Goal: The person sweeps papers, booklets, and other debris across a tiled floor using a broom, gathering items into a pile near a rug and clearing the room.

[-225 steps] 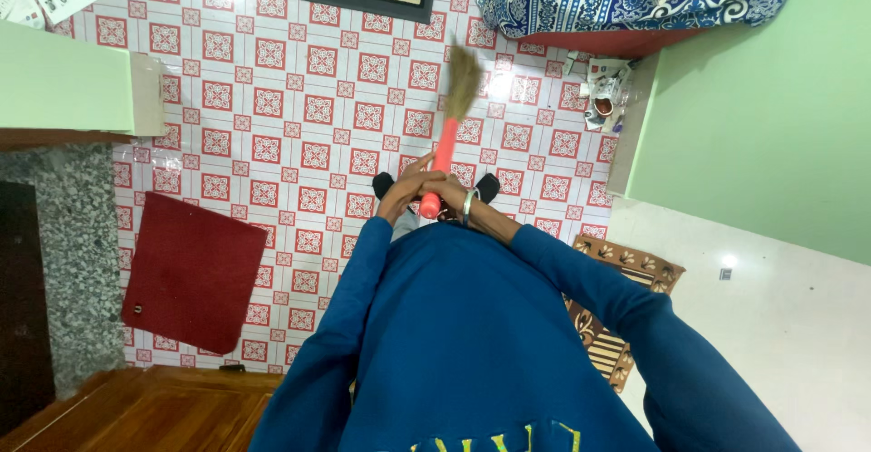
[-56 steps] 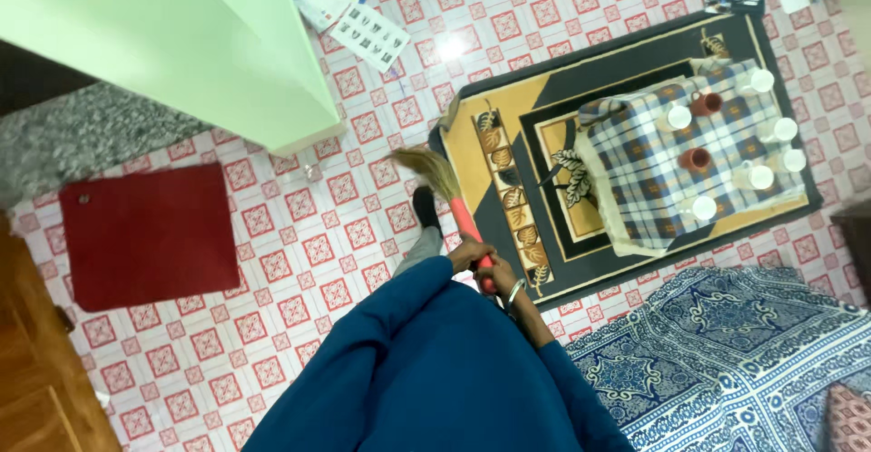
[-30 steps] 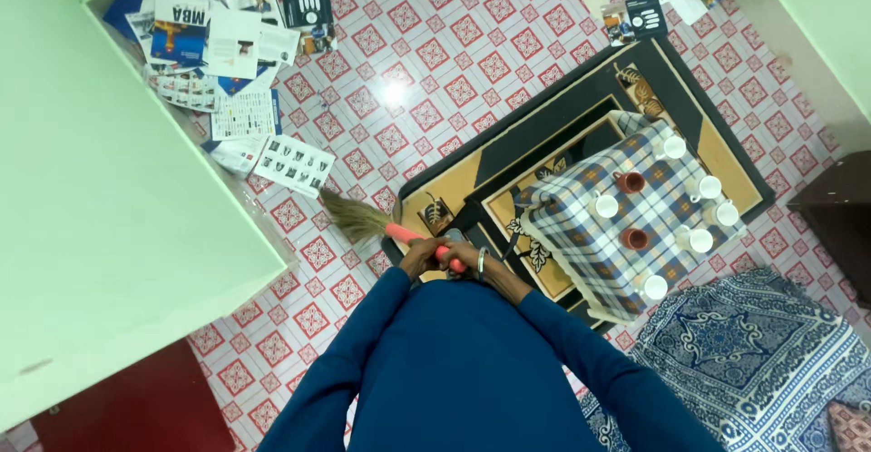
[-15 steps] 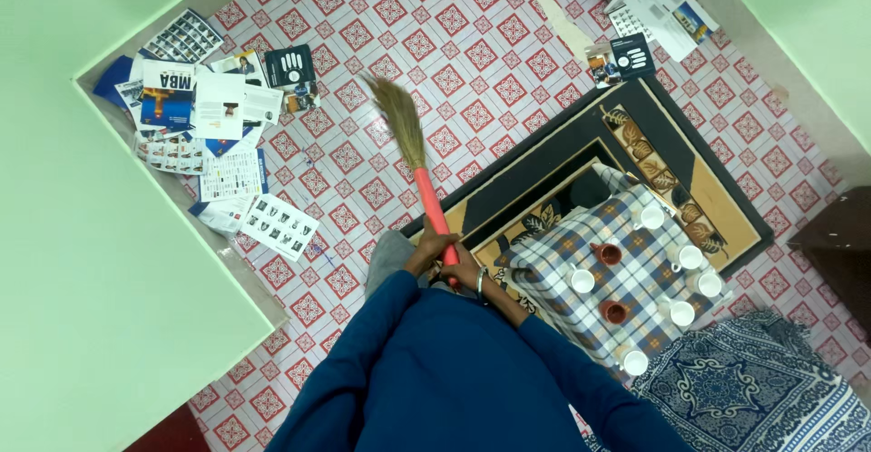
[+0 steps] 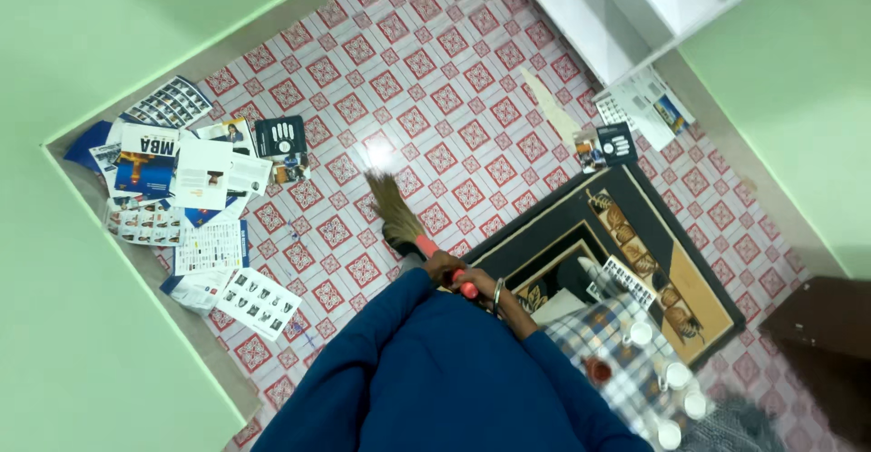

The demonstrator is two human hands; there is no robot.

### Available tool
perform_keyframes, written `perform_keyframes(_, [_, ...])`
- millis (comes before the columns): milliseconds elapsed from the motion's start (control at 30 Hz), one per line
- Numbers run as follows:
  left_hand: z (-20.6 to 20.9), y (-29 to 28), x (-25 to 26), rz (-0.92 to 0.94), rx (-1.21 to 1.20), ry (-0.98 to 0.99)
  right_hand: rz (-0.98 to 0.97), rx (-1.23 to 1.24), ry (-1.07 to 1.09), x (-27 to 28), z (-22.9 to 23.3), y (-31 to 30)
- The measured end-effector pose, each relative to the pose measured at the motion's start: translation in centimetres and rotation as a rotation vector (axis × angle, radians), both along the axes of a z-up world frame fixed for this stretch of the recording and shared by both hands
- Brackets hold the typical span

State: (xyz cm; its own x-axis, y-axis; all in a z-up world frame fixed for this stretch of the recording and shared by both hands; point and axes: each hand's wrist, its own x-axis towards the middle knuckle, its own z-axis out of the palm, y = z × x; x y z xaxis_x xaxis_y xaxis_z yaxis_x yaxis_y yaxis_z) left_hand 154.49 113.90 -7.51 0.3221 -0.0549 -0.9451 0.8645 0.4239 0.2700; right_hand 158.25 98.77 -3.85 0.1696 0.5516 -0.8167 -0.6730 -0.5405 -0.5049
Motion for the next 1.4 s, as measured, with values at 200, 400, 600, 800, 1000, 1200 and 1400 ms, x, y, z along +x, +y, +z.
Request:
perform_keyframes(200, [0.0,9.1,6.1,0.057,0.001,-0.274,0.179,0.054,-0.296,8.7,0.2,10.7])
perform_keyframes(400, [-1.2,16.9,12.1,0.112,0.161,-0.356,0.310,0.094,-0.435,14.3,-0.4,17.9])
perform_keyframes(600, [-3.4,25.2,16.4,0.294,0.178,-0.292,0.587,0.189,-0.553,22.0,-3.0,27.7])
perform_keyframes(800, [-4.6,33.9,20.4,0.521,-0.083,-0.319,0.813,0.082,-0.119,31.9,-4.9,40.6])
perform_keyframes(1000, [-3.8,39.3,24.8,0.878,0.057,-0.291,1.008,0.146,-0.190,37.0,-4.8,49.4])
perform_keyframes(1200, [-4.4,43.3,25.1,1.023,0.412,-0.226,0.941,0.246,-0.134,35.8,-5.6,54.5])
perform_keyframes(1400, [-6.1,51.7,24.9,0.989,0.424,-0.242,0.931,0.218,-0.118,34.9,-6.8,63.3])
